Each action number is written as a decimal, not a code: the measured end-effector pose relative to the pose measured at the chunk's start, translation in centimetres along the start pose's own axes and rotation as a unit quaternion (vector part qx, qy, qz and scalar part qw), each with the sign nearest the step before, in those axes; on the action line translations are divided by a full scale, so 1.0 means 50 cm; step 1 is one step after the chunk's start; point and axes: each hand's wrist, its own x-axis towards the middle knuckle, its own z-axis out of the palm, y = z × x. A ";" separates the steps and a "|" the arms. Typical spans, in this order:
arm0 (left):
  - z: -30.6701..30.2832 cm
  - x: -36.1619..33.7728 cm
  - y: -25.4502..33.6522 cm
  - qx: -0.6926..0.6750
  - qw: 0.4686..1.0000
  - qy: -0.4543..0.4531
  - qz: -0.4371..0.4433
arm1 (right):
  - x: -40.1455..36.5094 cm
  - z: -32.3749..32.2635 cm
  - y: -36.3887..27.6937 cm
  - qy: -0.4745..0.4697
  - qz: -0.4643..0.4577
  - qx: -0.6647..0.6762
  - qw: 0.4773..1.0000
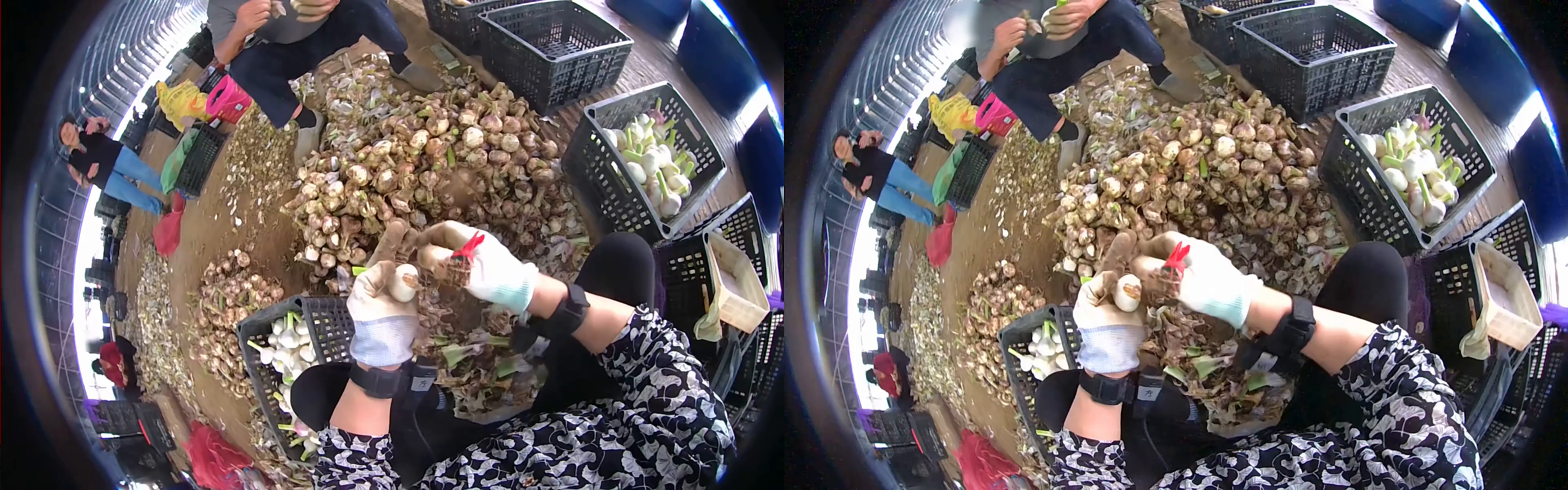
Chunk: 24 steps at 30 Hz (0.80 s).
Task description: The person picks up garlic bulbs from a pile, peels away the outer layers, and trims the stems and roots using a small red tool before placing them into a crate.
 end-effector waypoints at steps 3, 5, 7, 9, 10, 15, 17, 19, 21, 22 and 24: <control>-0.010 -0.006 -0.030 -0.027 0.999 -0.016 0.038 | 0.002 0.024 -0.001 -0.057 0.039 0.022 0.997; -0.020 0.001 -0.017 -0.028 0.996 -0.040 0.081 | -0.003 0.049 -0.024 -0.070 0.087 0.057 0.992; -0.027 0.015 0.006 -0.571 0.801 -0.088 -0.160 | -0.005 0.070 0.015 -0.052 0.058 0.104 0.991; -0.035 0.025 -0.008 -0.593 0.785 -0.079 -0.162 | -0.005 0.076 0.038 -0.065 -0.027 0.066 0.995; -0.039 0.023 -0.011 -0.559 0.813 -0.076 -0.145 | -0.010 0.069 0.032 -0.113 -0.016 0.175 0.978; -0.030 0.010 -0.021 -0.306 0.948 -0.083 -0.019 | 0.000 0.080 0.009 -0.088 0.066 0.158 0.981; -0.032 0.016 -0.047 -0.334 0.938 -0.059 -0.065 | 0.002 0.086 0.013 -0.064 0.060 0.089 0.992; -0.036 0.022 -0.068 -0.360 0.927 -0.019 -0.102 | 0.009 0.084 0.036 -0.075 -0.033 0.063 0.995; -0.039 0.026 -0.075 -0.355 0.931 0.014 -0.084 | 0.011 0.076 0.035 -0.077 -0.019 0.046 0.996; -0.038 0.029 -0.087 -0.322 0.944 0.010 -0.077 | 0.012 0.077 0.037 -0.019 -0.082 -0.032 0.996; -0.034 0.028 -0.103 -0.309 0.949 0.002 -0.070 | 0.013 0.075 0.033 0.063 -0.267 -0.207 0.939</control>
